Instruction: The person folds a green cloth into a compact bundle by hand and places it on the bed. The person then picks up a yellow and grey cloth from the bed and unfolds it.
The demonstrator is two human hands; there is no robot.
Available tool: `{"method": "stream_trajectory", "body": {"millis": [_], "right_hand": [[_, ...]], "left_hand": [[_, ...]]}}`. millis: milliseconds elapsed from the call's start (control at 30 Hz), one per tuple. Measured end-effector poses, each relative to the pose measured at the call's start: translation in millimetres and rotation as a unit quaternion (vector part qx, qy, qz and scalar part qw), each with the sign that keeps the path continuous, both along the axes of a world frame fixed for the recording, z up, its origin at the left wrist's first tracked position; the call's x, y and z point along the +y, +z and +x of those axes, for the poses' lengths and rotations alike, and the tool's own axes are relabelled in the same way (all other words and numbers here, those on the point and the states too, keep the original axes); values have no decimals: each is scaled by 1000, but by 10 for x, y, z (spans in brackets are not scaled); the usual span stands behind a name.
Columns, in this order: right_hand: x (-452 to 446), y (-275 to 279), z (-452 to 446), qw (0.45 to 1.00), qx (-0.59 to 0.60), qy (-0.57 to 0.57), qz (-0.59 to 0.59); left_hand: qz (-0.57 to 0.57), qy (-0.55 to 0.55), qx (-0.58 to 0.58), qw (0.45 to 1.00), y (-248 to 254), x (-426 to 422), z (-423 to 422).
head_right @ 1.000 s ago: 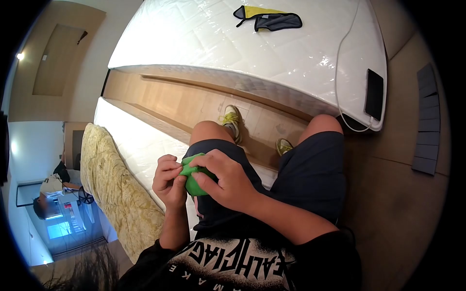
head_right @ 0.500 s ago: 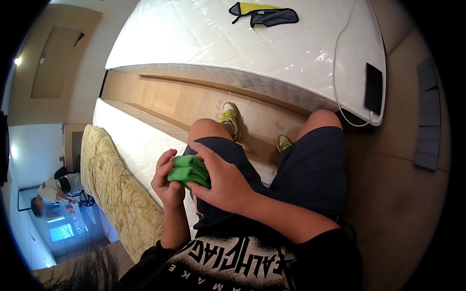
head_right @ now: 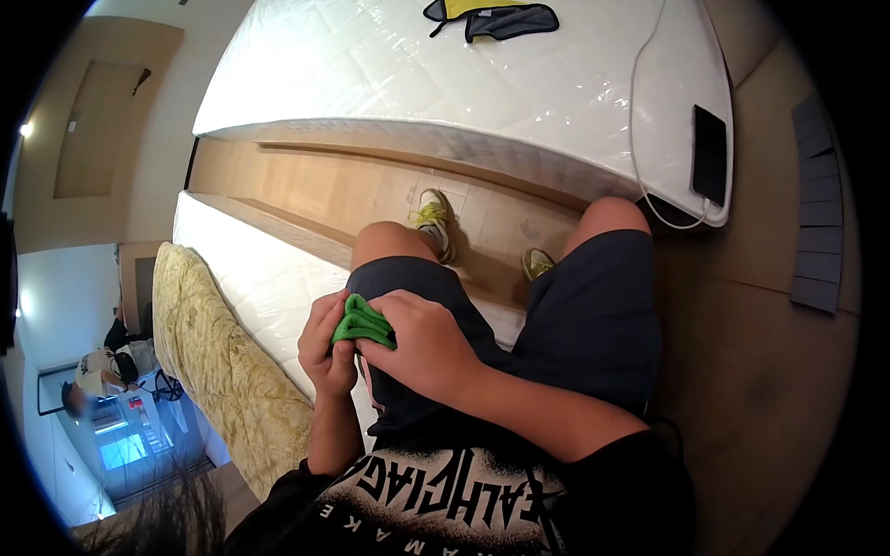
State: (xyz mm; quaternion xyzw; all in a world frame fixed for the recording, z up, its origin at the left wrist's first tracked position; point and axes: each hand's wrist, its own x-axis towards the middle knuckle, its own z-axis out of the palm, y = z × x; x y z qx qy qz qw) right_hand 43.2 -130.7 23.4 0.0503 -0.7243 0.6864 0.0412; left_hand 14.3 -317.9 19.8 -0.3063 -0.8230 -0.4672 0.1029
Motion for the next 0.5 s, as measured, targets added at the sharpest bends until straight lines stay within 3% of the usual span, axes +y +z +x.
{"method": "stream_trajectory", "body": {"millis": [333,500], "right_hand": [[34,36,19,997,58,11,44],[44,67,14,997,64,7,47]], "left_hand": [[-74,-3,8,997,175,52,4],[-18,-2,19,1000,80,57,54]]}}
